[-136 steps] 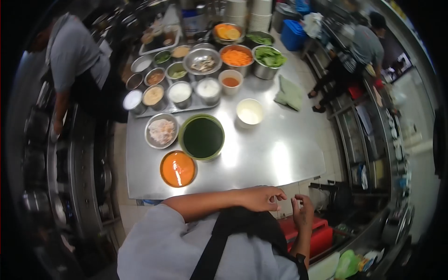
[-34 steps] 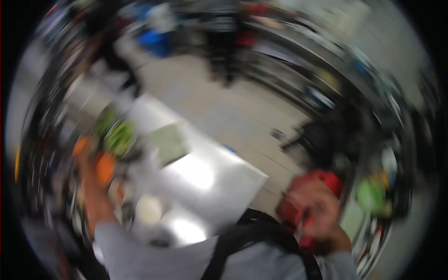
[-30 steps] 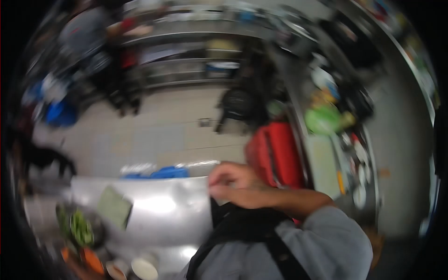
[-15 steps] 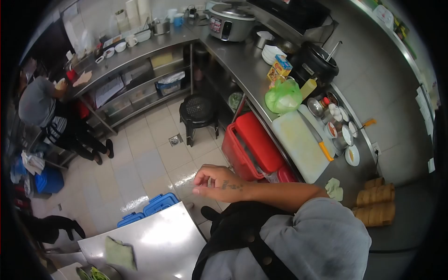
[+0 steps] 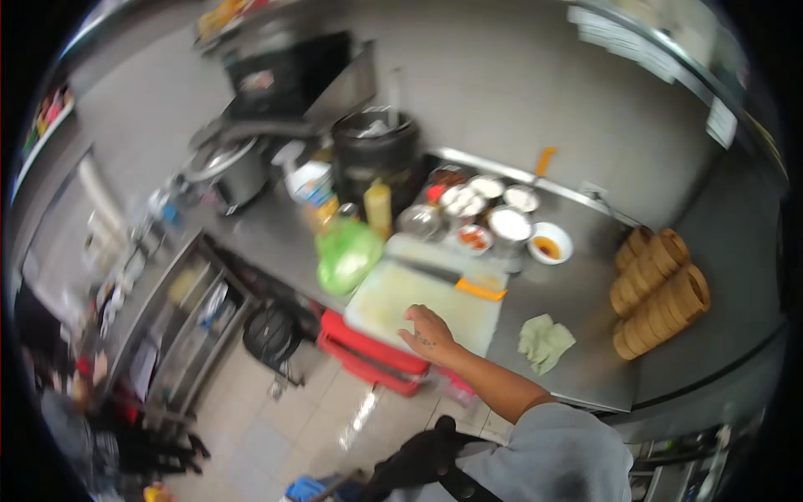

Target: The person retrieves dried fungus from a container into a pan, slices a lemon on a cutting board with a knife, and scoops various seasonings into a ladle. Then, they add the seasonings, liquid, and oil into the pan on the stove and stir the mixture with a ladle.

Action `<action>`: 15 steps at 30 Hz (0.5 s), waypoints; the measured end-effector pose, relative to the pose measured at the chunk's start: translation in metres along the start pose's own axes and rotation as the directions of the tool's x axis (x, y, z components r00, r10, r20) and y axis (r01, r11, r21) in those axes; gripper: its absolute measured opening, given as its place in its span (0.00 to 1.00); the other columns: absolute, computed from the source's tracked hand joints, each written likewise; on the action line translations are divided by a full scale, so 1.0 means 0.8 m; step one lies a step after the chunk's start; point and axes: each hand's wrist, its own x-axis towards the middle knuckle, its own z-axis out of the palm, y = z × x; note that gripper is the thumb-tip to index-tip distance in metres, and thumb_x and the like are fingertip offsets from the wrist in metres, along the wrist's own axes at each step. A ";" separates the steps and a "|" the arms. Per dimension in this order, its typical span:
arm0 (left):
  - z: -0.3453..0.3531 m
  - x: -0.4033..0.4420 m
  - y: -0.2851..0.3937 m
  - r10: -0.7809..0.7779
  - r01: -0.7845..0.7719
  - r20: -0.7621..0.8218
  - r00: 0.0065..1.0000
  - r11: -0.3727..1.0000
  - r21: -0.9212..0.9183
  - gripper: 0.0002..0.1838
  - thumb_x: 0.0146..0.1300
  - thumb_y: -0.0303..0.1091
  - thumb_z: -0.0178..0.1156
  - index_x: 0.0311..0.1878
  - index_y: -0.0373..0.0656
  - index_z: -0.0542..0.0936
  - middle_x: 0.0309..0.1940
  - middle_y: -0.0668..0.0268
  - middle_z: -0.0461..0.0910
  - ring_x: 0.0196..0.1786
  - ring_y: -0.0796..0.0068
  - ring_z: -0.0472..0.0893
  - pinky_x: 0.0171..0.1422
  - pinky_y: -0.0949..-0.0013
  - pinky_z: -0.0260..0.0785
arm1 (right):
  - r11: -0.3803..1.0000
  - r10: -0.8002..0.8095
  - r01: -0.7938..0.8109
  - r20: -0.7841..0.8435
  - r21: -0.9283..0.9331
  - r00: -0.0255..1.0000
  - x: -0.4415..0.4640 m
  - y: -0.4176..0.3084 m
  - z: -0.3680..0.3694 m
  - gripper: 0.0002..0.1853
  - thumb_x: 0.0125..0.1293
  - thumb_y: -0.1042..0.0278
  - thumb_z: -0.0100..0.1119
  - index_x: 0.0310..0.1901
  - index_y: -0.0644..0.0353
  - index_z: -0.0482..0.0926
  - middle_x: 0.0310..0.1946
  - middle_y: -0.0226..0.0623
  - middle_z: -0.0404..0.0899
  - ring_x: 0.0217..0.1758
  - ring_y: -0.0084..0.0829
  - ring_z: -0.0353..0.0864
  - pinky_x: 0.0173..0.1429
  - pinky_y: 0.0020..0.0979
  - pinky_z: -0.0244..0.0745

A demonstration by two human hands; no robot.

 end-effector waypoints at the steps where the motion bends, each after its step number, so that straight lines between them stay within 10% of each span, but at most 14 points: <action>1: 0.057 0.024 -0.082 -0.064 0.061 0.021 0.998 0.993 0.100 0.17 0.59 0.36 0.62 0.44 0.32 0.77 0.42 0.49 0.81 0.47 0.54 0.79 0.49 0.57 0.71 | 1.000 0.018 -0.018 -0.054 -0.011 0.998 0.008 0.053 -0.009 0.19 0.58 0.63 0.65 0.46 0.63 0.71 0.47 0.46 0.76 0.53 0.45 0.76 0.56 0.41 0.70; 2: 0.086 0.047 -0.157 -0.120 0.112 0.027 0.992 0.973 0.204 0.15 0.59 0.37 0.63 0.42 0.33 0.78 0.40 0.49 0.82 0.47 0.54 0.80 0.49 0.57 0.71 | 0.954 0.122 -0.157 -0.148 -0.254 0.981 0.016 0.106 -0.011 0.19 0.58 0.65 0.63 0.47 0.64 0.70 0.49 0.48 0.75 0.55 0.48 0.74 0.59 0.44 0.67; 3: -0.009 0.120 -0.223 -0.277 0.231 0.301 0.912 0.956 0.179 0.31 0.65 0.43 0.58 0.68 0.41 0.65 0.55 0.56 0.75 0.53 0.61 0.75 0.53 0.63 0.74 | 0.834 0.204 -0.304 -0.256 -0.461 0.945 0.022 0.151 -0.012 0.18 0.59 0.66 0.61 0.48 0.64 0.70 0.50 0.50 0.73 0.57 0.50 0.72 0.62 0.47 0.64; 6: 0.114 0.132 -0.430 -0.496 0.451 0.196 0.846 0.861 0.233 0.29 0.65 0.50 0.54 0.65 0.43 0.69 0.48 0.54 0.79 0.45 0.55 0.81 0.41 0.52 0.80 | 0.772 0.094 -0.260 -0.300 -0.580 0.949 0.024 0.246 0.007 0.16 0.60 0.68 0.55 0.49 0.66 0.70 0.49 0.53 0.72 0.56 0.54 0.71 0.63 0.51 0.62; 15: 0.267 0.120 -0.747 -0.741 0.290 0.348 0.574 0.581 0.761 0.18 0.59 0.28 0.63 0.53 0.41 0.75 0.45 0.62 0.81 0.42 0.73 0.80 0.42 0.71 0.74 | 0.918 0.199 -0.142 0.121 -0.369 0.972 -0.021 0.201 -0.080 0.18 0.61 0.69 0.49 0.52 0.65 0.67 0.41 0.51 0.77 0.45 0.51 0.79 0.51 0.46 0.74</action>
